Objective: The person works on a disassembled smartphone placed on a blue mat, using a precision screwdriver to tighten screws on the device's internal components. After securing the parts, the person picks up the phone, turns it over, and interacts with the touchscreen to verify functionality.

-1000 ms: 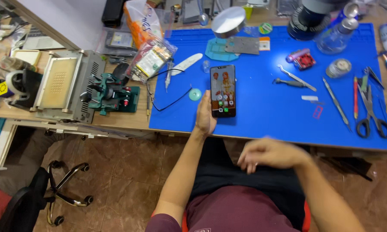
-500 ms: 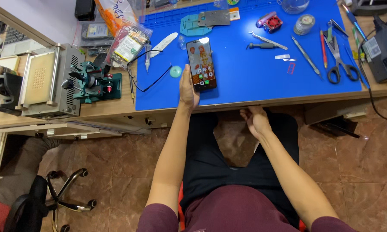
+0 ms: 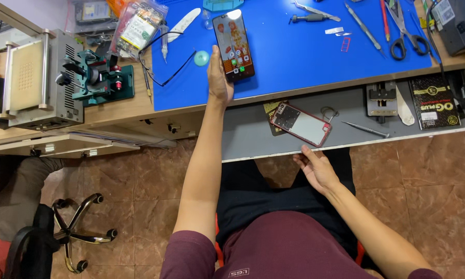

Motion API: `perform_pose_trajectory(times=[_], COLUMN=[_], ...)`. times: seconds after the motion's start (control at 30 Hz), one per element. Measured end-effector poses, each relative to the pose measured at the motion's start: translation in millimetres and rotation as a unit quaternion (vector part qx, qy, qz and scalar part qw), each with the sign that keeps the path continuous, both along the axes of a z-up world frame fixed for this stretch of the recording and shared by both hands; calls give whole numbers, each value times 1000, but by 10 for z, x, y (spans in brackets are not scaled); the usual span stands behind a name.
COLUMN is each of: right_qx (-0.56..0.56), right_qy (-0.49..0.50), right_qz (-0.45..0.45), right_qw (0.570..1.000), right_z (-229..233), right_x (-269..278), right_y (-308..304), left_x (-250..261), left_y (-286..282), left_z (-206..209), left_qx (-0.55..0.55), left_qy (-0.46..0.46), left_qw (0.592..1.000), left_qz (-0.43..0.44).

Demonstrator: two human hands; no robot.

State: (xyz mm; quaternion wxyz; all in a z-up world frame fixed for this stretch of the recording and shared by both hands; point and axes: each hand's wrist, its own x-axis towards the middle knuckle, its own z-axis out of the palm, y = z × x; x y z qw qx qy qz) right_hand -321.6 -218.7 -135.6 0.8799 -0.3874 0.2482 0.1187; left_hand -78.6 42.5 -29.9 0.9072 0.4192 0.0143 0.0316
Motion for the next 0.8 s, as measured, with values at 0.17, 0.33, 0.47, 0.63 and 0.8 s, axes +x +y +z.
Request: perform_pose_trajectory(times=[0.17,0.33,0.47,0.63,0.8], right_qx=[-72,-382,-712,-758,-709], right_qy=[27,-115,-271,-303,-353], right_qz=[204,369,261,298,279], right_qw=[976,839,593,495,544], right_z=[362,904,952,747,913], right_x=[13,128,612,795,839], right_y=[-92,-180,-340,-417,-536], left_x=[-24,-43,-41,-155,-553], left_y=[12,6,14,-45,-337], left_z=[160,84,98,287,1095], left_qx=[6,-10,-15,-15,136], left_qy=[22,45,21,30,24], left_qw=[1000,999,1000,999,990], left_qz=[2,3,-9,-4,9])
